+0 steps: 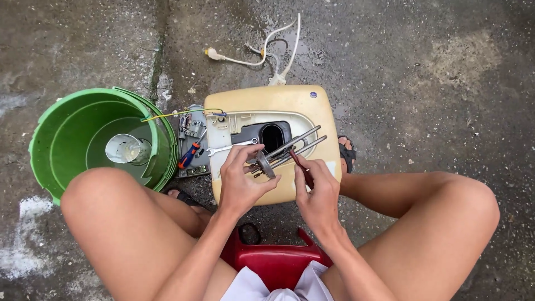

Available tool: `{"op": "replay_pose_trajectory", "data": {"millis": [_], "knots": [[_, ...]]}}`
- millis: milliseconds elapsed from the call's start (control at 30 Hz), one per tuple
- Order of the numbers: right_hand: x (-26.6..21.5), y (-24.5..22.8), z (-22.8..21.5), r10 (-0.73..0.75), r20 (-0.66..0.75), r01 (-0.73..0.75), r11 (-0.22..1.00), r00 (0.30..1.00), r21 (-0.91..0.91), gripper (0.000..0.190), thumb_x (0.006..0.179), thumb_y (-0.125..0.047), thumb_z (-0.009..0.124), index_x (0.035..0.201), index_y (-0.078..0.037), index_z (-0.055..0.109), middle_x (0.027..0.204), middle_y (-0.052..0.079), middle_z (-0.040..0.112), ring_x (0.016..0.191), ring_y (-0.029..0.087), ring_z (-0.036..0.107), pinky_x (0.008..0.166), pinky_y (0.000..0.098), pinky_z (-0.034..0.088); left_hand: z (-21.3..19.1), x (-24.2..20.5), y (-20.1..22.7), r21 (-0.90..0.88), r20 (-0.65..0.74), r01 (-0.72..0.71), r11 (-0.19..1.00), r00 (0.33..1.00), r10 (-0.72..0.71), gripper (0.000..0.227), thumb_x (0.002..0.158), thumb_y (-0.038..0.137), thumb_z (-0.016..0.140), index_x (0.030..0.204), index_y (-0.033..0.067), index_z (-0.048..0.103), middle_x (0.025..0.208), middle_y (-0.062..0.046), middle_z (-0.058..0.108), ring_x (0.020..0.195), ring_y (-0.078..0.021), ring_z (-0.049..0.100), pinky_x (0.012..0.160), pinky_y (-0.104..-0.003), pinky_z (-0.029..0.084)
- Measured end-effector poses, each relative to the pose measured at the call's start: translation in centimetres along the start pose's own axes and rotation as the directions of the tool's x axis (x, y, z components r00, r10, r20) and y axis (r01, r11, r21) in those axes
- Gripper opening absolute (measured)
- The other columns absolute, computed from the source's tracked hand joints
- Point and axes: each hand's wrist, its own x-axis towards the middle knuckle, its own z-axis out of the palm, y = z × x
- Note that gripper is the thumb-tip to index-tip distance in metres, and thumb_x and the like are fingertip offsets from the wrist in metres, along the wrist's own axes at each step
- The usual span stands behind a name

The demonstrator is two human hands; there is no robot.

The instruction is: Rinsing and cleaning a heating element from a water heater, followed by disassembly using tools.

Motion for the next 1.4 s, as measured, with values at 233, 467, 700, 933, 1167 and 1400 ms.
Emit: {"op": "replay_pose_trajectory", "data": {"millis": [233, 467, 700, 933, 1167, 1400], "knots": [[0.8, 1.5, -0.1, -0.027, -0.116, 0.025, 1.000, 0.993, -0.013, 0.013, 0.096, 0.002, 0.062, 0.106, 0.005, 0.071, 0.095, 0.015, 0.072, 0.051, 0.018, 0.062, 0.042, 0.0288, 0.046, -0.1, -0.3, 0.6, -0.027, -0.018, 0.033, 0.999, 0.999, -0.034, 0.072, 0.054, 0.005, 0.095, 0.122, 0.0039, 0.072, 0.106, -0.011, 0.062, 0.104, -0.0320, 0.071, 0.079, -0.034, 0.067], [0.1, 2.0, -0.1, 0.115, -0.106, -0.104, 0.989, 0.988, 0.102, 0.015, 0.096, 0.003, 0.062, 0.109, 0.005, 0.070, 0.092, 0.014, 0.070, 0.044, 0.014, 0.056, 0.039, 0.0264, 0.044, -0.1, -0.1, 0.7, -0.041, -0.007, -0.015, 0.999, 1.000, 0.014, 0.066, 0.058, 0.001, 0.092, 0.121, 0.0011, 0.071, 0.113, -0.014, 0.061, 0.108, -0.0356, 0.072, 0.083, -0.037, 0.067], [0.2, 1.0, 0.1, 0.232, -0.063, -0.215, 0.955, 0.971, 0.203, 0.018, 0.095, -0.001, 0.063, 0.112, 0.007, 0.066, 0.106, 0.016, 0.069, 0.096, 0.019, 0.071, 0.080, 0.0236, 0.059, -0.7, 0.1, 1.4, 0.090, 0.059, -0.064, 0.994, 0.997, 0.059, 0.059, 0.069, 0.004, 0.088, 0.125, 0.0023, 0.067, 0.118, -0.014, 0.058, 0.110, -0.0240, 0.068, 0.101, -0.033, 0.060], [0.5, 0.6, 0.0, 0.404, -0.047, -0.366, 0.866, 0.914, 0.340, 0.023, 0.092, 0.009, 0.062, 0.114, 0.011, 0.066, 0.105, 0.021, 0.069, 0.101, 0.023, 0.069, 0.085, 0.0247, 0.055, -0.8, -0.1, 1.4, 0.163, 0.053, -0.076, 0.984, 0.996, 0.069, 0.054, 0.079, 0.011, 0.084, 0.129, 0.0006, 0.066, 0.115, -0.015, 0.058, 0.107, -0.0250, 0.068, 0.097, -0.033, 0.062], [1.0, 0.6, 0.2, 0.438, -0.024, -0.409, 0.858, 0.899, 0.311, 0.023, 0.092, 0.009, 0.063, 0.114, 0.011, 0.066, 0.105, 0.021, 0.070, 0.098, 0.022, 0.068, 0.081, 0.0242, 0.054, -0.7, -0.1, 1.4, 0.146, 0.050, -0.053, 0.988, 0.998, 0.046, 0.053, 0.081, 0.014, 0.085, 0.128, 0.0003, 0.065, 0.115, -0.017, 0.059, 0.105, -0.0252, 0.068, 0.093, -0.031, 0.063], [1.7, 0.5, 0.4, 0.085, -0.057, -0.090, 0.993, 0.995, -0.078, 0.014, 0.091, 0.003, 0.069, 0.105, 0.008, 0.069, 0.093, 0.018, 0.069, 0.065, 0.012, 0.056, 0.054, 0.0197, 0.038, -0.7, 0.3, 1.6, 0.133, 0.052, -0.063, 0.989, 0.997, 0.057, 0.049, 0.081, 0.012, 0.084, 0.126, 0.0006, 0.066, 0.114, -0.017, 0.059, 0.106, -0.0254, 0.068, 0.094, -0.031, 0.063]]}}
